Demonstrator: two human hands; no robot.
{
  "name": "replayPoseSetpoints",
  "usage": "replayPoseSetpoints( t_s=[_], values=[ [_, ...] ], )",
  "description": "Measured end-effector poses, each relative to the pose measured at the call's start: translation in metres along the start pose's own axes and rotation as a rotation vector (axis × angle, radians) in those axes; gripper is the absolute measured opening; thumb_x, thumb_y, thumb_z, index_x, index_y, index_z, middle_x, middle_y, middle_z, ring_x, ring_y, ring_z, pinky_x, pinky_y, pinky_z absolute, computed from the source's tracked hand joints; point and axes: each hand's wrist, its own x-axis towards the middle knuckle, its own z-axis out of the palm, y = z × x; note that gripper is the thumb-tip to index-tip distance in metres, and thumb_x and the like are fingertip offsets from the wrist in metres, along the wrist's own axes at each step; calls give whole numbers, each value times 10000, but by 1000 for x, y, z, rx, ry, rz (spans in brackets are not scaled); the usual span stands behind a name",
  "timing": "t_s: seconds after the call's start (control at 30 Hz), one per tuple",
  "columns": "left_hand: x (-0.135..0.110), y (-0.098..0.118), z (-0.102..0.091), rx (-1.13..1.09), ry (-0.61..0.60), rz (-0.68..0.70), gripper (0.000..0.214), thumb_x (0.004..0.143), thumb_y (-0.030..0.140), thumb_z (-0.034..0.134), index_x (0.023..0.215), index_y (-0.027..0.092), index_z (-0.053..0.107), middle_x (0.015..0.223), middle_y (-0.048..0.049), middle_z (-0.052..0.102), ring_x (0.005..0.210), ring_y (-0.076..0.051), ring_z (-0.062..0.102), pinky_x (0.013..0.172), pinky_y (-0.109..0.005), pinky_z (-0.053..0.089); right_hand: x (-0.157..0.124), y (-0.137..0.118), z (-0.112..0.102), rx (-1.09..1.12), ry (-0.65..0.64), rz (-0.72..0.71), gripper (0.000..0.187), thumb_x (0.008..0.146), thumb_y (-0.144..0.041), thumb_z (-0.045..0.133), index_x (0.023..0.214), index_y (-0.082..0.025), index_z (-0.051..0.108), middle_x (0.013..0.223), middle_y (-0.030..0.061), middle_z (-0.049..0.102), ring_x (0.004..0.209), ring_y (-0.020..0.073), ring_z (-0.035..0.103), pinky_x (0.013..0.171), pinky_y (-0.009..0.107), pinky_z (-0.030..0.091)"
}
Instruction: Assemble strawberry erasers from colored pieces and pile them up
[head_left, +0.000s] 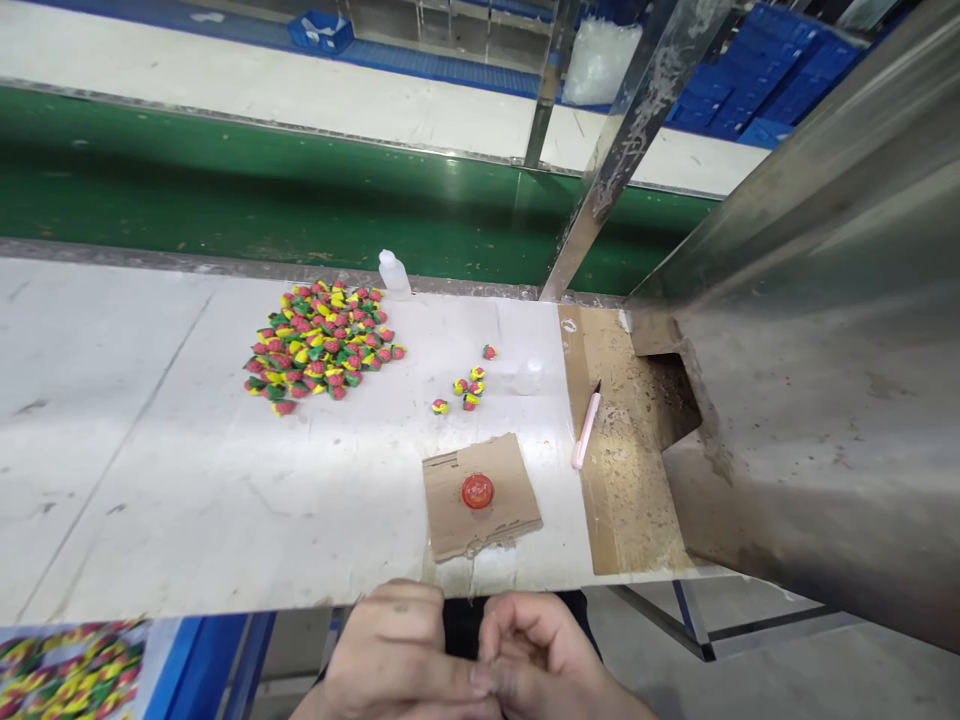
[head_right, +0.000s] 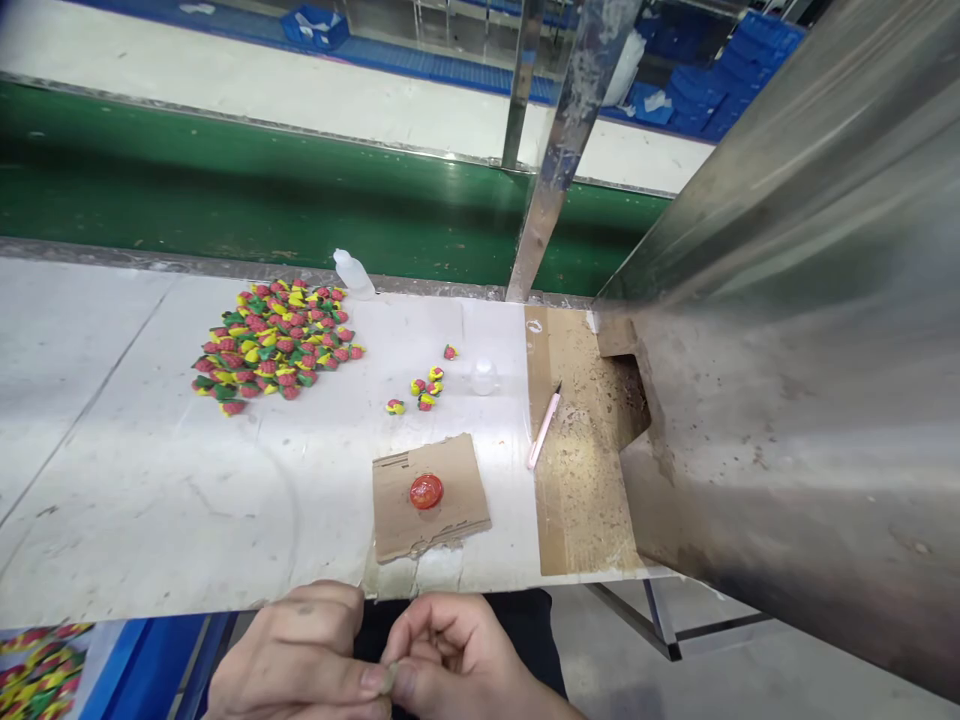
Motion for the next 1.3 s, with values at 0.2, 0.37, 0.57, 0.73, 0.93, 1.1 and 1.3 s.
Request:
replayPoseSetpoints(
  t_s=[0.2, 0.37, 0.57, 0.73, 0.93, 1.1, 1.3],
  values=[
    [-9, -9, 8, -162, 89, -21, 70, 987, 322, 719, 990, 271, 767, 510, 68, 534, 395, -115, 453, 437, -282, 384, 6, 4, 1, -75, -65, 39, 599, 788, -691, 837, 761, -199, 498, 550, -114, 335, 453, 20, 228, 432, 174, 172],
    [-22, -4, 5, -65, 185, -162, 187, 951, 443, 741, 1047, 288, 781, 528, 67, 530, 418, -120, 473, 465, -262, 401, 10, -3, -9, -280, -73, -31, 597, 890, -789, 651, 824, -216, 498, 551, -108, 344, 416, 50, 262, 397, 180, 227],
    [-32, -5, -18, 150, 239, -739, 250, 1022, 283, 577, 1227, 279, 719, 870, -15, 757, 773, -172, 751, 712, -211, 595, 31, -43, -51, -1402, 406, -565, 353, 1142, -384, 383, 1004, -180, 636, 859, 61, 642, 720, 179, 598, 649, 296, 410],
    [-36, -14, -23, 43, 256, -806, 224, 888, 288, 756, 1112, 285, 760, 828, 4, 816, 724, -180, 798, 681, -196, 629, 46, -43, -61, -1720, 371, -631, 235, 1131, -266, 446, 1072, -174, 654, 920, 70, 713, 722, 214, 660, 590, 315, 343],
    [-29, -14, -21, 39, 374, -811, 144, 704, 202, 878, 826, 278, 883, 922, -65, 886, 836, -265, 850, 748, -239, 677, 44, -45, -53, -1887, 372, -687, 264, 1149, -256, 387, 1065, -172, 622, 903, 51, 711, 689, 212, 688, 548, 323, 351],
    [-24, -9, -22, -181, 406, -876, 137, 720, 172, 860, 803, 275, 895, 913, -75, 887, 812, -253, 852, 712, -215, 676, 44, -49, -51, -1919, 371, -719, 300, 1158, -266, 344, 1040, -181, 607, 879, 42, 704, 661, 203, 682, 553, 326, 396],
    [-30, -11, -23, -451, 473, -954, 260, 638, 91, 929, 821, 272, 887, 784, -25, 862, 645, -165, 803, 625, -165, 646, 44, -48, -50, -1905, 367, -700, 290, 1159, -273, 340, 1052, -191, 596, 904, 34, 712, 663, 198, 696, 551, 321, 406]
  ],
)
